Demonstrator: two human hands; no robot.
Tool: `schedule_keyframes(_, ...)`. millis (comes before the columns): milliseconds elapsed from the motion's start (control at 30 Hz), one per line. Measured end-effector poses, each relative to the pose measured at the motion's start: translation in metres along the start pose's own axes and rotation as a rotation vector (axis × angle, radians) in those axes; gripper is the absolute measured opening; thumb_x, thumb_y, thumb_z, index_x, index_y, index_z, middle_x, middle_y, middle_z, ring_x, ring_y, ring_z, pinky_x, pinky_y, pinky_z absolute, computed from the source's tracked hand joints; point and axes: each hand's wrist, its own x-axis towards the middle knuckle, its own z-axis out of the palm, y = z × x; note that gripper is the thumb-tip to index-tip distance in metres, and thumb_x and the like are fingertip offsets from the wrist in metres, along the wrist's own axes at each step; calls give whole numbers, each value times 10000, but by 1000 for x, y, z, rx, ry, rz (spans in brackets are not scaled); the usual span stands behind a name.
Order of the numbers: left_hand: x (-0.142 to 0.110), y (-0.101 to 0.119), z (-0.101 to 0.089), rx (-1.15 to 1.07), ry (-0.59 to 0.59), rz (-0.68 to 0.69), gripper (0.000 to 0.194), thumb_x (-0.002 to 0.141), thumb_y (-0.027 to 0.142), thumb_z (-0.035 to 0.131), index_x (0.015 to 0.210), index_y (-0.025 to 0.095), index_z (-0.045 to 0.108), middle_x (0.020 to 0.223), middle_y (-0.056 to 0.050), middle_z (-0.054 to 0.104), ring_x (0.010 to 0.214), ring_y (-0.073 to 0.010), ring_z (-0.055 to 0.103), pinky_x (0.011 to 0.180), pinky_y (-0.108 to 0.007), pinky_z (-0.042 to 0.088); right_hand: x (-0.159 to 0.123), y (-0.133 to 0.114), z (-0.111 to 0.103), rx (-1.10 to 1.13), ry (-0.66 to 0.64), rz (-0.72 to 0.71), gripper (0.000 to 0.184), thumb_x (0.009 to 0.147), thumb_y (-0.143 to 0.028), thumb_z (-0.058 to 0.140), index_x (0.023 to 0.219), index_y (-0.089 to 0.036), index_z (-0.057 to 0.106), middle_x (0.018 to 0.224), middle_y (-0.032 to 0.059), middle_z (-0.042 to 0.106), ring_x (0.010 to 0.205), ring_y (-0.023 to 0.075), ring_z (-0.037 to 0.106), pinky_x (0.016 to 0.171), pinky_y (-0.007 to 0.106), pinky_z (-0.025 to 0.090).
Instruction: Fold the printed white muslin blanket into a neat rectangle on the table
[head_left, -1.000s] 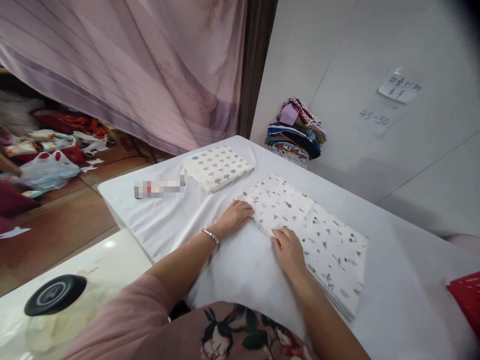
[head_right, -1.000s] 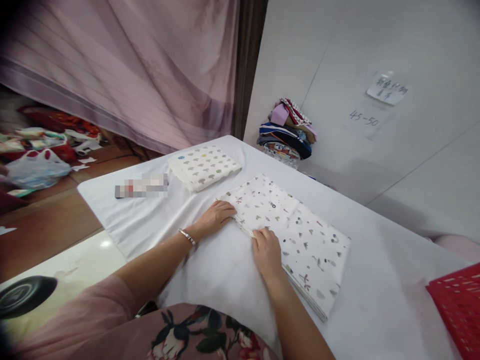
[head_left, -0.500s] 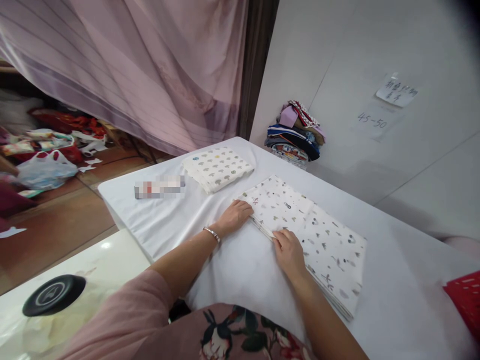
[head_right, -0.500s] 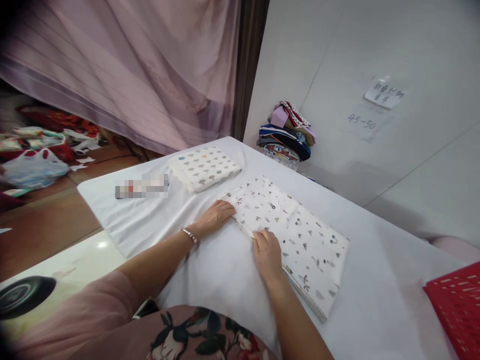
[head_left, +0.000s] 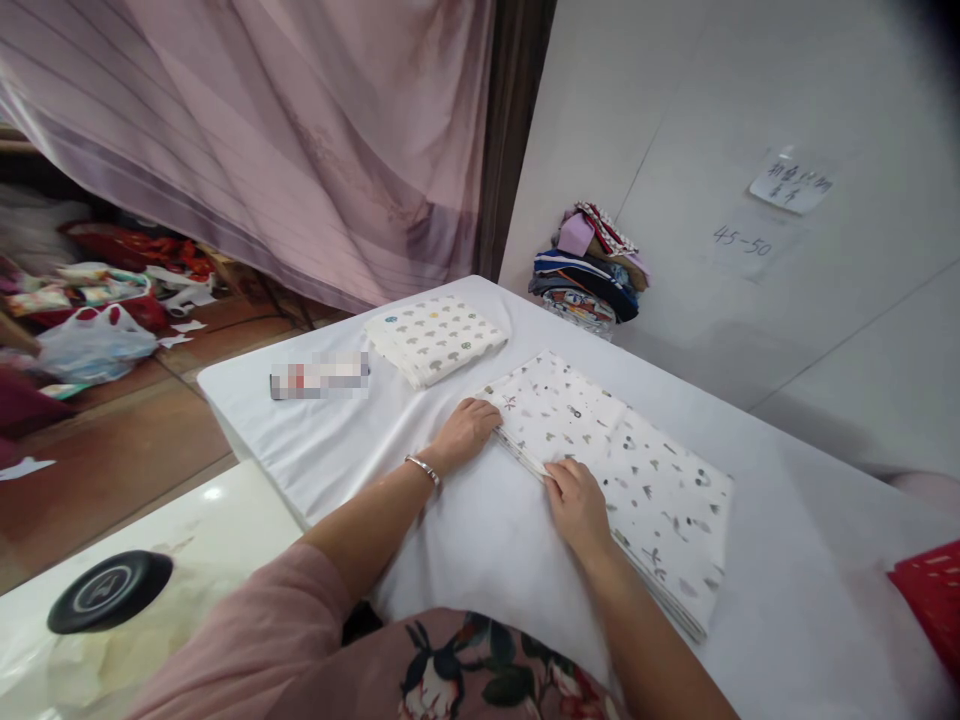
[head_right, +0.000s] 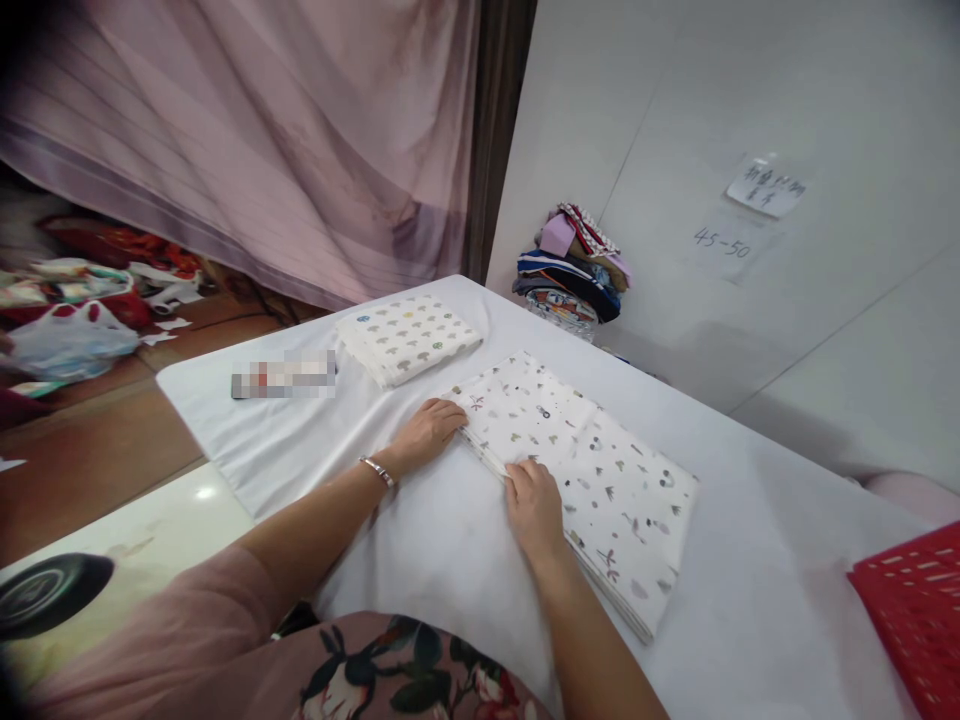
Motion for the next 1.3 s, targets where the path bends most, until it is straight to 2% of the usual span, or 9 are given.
schedule_keyframes(567,-4,-11,2,33,70,-195,229,818,136,475,944,217,649,1034,-44,653,993,-192,547,880,-357,358,-2,0,2,-45,-29,-20,241,865,-156,424,968,-207,635,887,59,569,811,188,492,741,314,393)
schedule_keyframes(833,-10,-13,-4,-50,44,-198,279,841,157,426,999,226,646,1095,-47,637,1052,-192,542,904,-363,376,-17,-5,-10,-142,-71,-50,328,848,-96,407,1121,-176,571,1033,82,594,903,208,495,780,340,412)
schedule_keyframes(967,-10,-17,-4,-63,37,-195,304,834,171,406,1015,217,646,1121,-58,630,1077,-207,536,918,-384,384,-47,6,-29,-162,-69,-23,374,833,-60,381,1144,-172,557,1109,83,597,975,203,511,809,342,436)
schedule_keyframes(1100,-9,-19,-5,-71,18,-188,332,819,186,394,1033,218,646,1140,-60,623,1095,-215,530,928,-391,395,-101,31,-54,-179,-37,40,400,845,-85,359,1178,-192,552,1170,79,592,1057,199,524,879,369,447)
schedule_keyframes(1200,-9,-19,-6,-68,0,-212,353,795,185,398,1044,218,647,1164,-51,612,1117,-213,521,946,-385,398,-147,46,-74,-171,-36,171,362,883,-188,376,1193,-226,560,1206,70,585,1098,214,527,926,412,440)
schedule_keyframes(1300,-9,-17,-8,-87,-6,-256,342,792,227,414,1038,225,652,1180,-35,605,1128,-205,517,974,-366,393,-185,51,-90,-105,6,379,344,888,-304,396,1162,-241,596,1219,69,580,1116,241,525,962,449,423)
